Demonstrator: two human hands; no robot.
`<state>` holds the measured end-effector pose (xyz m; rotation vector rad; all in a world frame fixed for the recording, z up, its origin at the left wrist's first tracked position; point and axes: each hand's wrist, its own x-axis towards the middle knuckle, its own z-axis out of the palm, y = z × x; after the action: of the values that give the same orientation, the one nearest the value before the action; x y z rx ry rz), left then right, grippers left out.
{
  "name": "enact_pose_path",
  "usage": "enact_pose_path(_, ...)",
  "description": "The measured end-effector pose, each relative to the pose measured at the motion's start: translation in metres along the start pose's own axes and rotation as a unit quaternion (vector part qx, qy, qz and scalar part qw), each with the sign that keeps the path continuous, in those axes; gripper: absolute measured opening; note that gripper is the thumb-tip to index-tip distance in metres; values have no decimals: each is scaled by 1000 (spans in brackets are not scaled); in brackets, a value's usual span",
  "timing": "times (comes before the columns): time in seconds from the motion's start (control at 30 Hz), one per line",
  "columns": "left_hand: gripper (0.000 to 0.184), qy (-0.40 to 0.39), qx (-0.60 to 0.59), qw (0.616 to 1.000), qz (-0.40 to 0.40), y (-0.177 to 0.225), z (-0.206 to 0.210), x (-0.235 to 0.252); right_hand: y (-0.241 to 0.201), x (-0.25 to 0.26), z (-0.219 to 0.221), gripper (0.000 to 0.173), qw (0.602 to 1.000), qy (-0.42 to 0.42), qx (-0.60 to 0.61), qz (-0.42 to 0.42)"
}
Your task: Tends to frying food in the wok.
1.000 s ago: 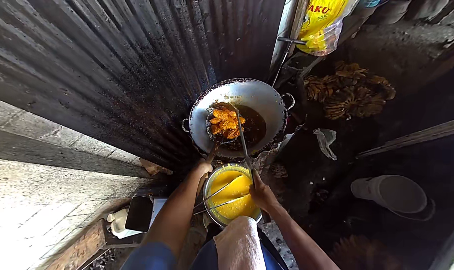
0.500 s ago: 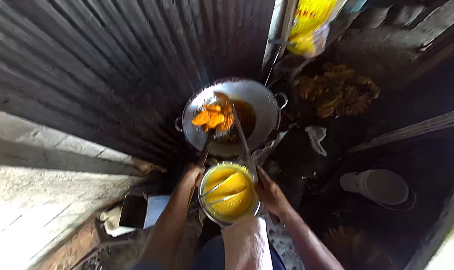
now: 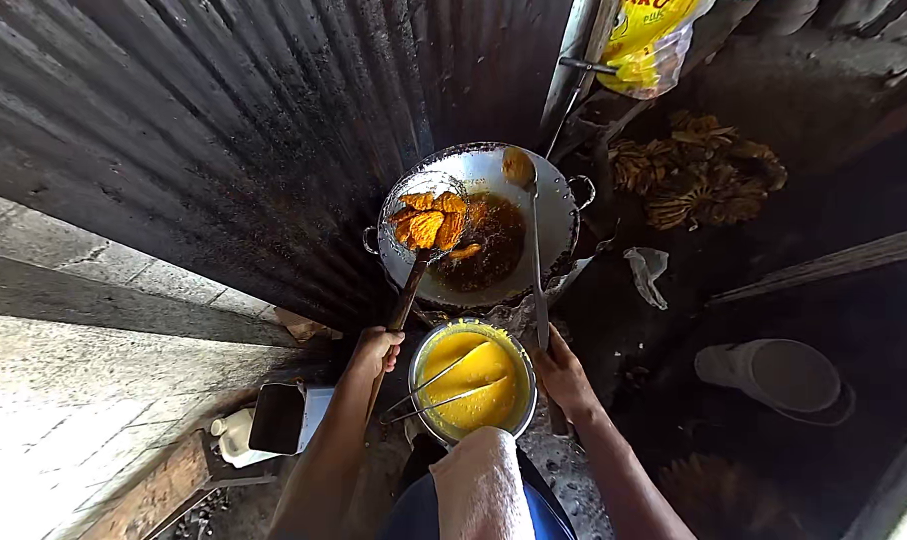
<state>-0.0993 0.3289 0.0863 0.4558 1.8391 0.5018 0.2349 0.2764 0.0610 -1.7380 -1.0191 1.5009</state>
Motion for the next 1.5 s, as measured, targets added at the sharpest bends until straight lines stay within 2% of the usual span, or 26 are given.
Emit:
enact_pose_path(0.17, 25, 18, -28, 999, 2, -10, -11, -11, -17, 32, 14, 54, 990, -22, 95, 105)
enact_pose_path(0.23, 24, 26, -32, 999, 8, -7, -12, -11, -18, 46, 31, 45, 979, -34, 142, 145)
enact_pose_path(0.3, 24, 31, -36, 999, 19, 0, -16, -12, -22, 46, 47, 28, 952, -50, 249, 172)
enact_pose_path(0.37, 23, 37, -43, 998, 22, 2, -21, -16, -20, 42, 58, 12, 903, -78, 378, 189)
enact_pose_path(0.43, 22, 41, -45, 998, 24, 3, -24, -20, -10, 53, 62, 13, 869, -110, 447, 184)
enact_pose_path(0.47, 21, 42, -47, 998, 26, 4, -25, -21, -7, 65, 63, 13, 869, -121, 447, 175)
enact_pose_path(0.53, 21, 42, -52, 997, 30, 6, -25, -24, -6, 92, 67, 11, 900, -138, 383, 153)
enact_pose_path(0.6, 20, 41, -60, 997, 31, 6, -24, -26, -8, 112, 74, 16, 929, -154, 303, 144)
enact_pose_path(0.67, 18, 41, -70, 996, 26, 7, -23, -26, -9, 123, 80, 17, 925, -183, 296, 151)
enact_pose_path(0.8, 24, 47, -90, 995, -1, 9, -17, -25, 2, 119, 80, 12, 886, -244, 351, 179)
enact_pose_path(0.97, 28, 50, -95, 994, -5, 12, -14, -21, 6, 76, 58, 20, 826, -296, 435, 201)
enact_pose_path(1.07, 29, 50, -96, 994, -12, 14, -11, -17, 16, 48, 36, 26, 771, -299, 524, 202)
enact_pose_path(1.13, 29, 52, -95, 994, -16, 14, -10, -15, 22, 30, 22, 27, 750, -300, 555, 199)
enact_pose_path(1.3, 28, 59, -88, 994, -22, 10, -7, -5, 29, -8, -3, 25, 747, -290, 576, 161)
enact_pose_path(1.5, 28, 66, -72, 994, -41, -3, -4, 2, 9, -32, -24, 16, 828, -248, 494, 89)
